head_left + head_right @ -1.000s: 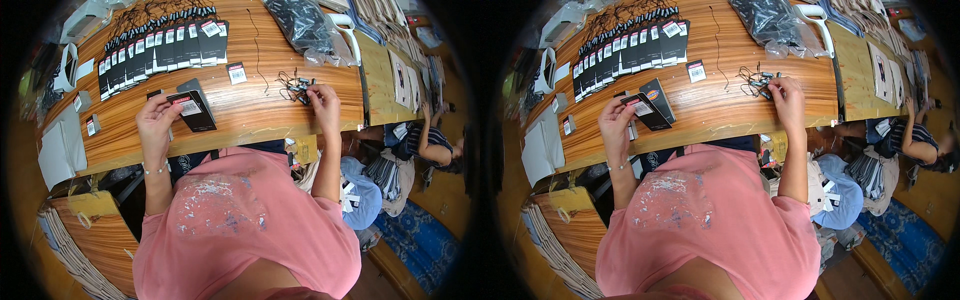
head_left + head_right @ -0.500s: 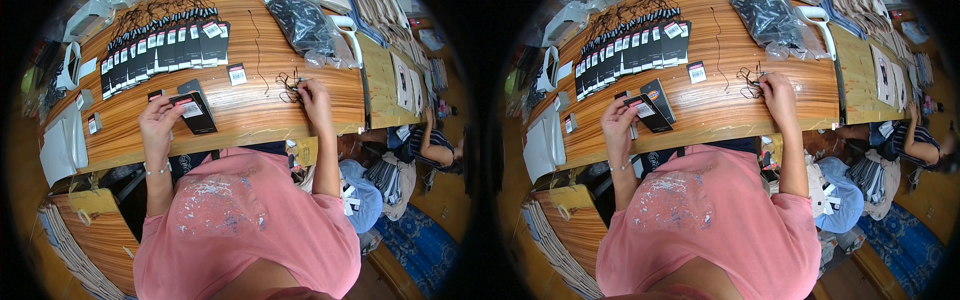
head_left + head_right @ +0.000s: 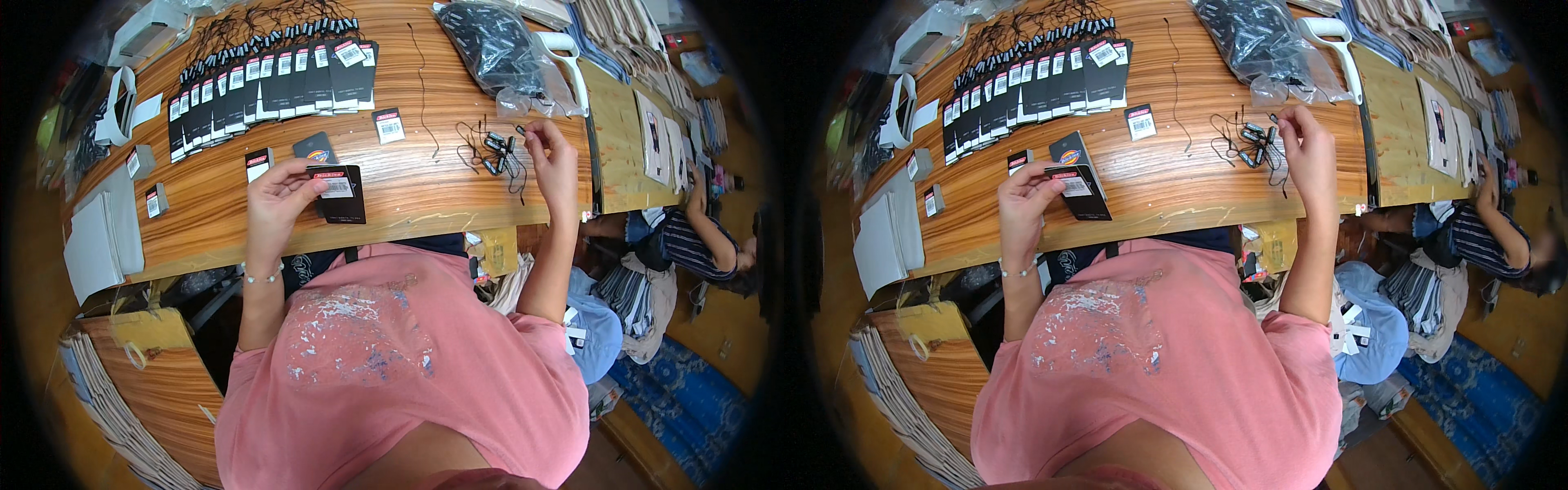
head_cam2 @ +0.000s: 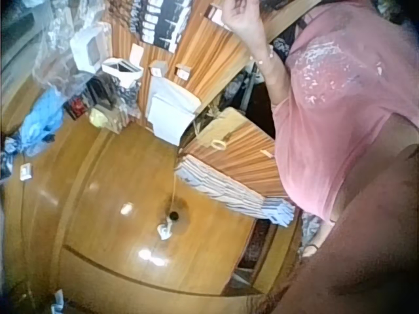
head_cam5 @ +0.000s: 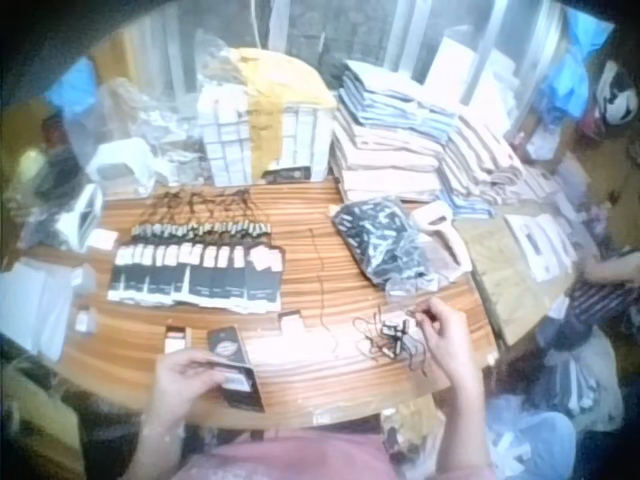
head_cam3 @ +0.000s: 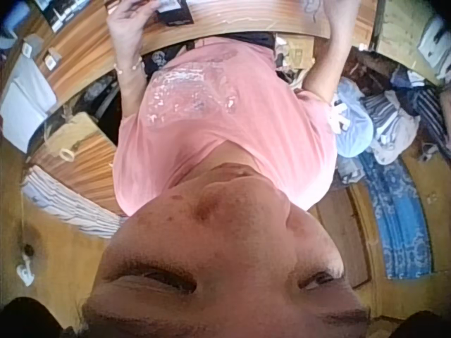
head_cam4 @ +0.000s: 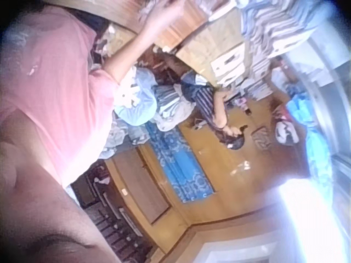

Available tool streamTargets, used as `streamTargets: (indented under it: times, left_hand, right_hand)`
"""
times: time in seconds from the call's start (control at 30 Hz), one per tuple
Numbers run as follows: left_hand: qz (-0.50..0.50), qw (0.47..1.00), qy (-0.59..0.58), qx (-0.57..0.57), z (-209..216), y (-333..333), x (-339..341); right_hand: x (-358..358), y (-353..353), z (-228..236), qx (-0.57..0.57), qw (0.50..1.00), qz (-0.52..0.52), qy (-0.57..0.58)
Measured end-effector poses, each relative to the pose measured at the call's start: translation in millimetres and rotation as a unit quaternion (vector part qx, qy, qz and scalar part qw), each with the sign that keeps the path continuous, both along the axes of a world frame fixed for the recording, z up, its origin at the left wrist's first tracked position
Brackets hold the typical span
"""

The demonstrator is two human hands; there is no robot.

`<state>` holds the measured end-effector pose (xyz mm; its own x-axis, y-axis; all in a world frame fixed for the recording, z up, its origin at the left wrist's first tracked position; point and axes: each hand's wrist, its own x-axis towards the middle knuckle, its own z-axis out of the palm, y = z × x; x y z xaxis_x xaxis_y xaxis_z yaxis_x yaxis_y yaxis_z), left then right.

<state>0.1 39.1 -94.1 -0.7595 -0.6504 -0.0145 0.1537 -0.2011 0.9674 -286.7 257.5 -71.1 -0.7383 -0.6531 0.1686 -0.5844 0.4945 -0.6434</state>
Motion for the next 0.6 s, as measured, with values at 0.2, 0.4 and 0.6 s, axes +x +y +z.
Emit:
streamTargets:
  times: [0.2, 0.4, 0.6]
  left_hand:
    - [-0.039, 0.999, -0.010, 0.027, 9.7, 3.6, 2.1]
    - [-0.236, 0.961, -0.027, -0.139, 46.5, 22.9, -40.0]
    - [-0.324, 0.945, -0.037, 0.009, 45.9, 30.6, -55.2]
  right_hand:
    - [4.6, -1.9, 22.4, -0.038, 0.999, 0.006, -0.039]
    - [59.7, -25.6, 64.5, -0.044, 0.965, 0.215, -0.145]
    - [83.3, -45.4, 65.3, -0.023, 0.927, 0.322, -0.191]
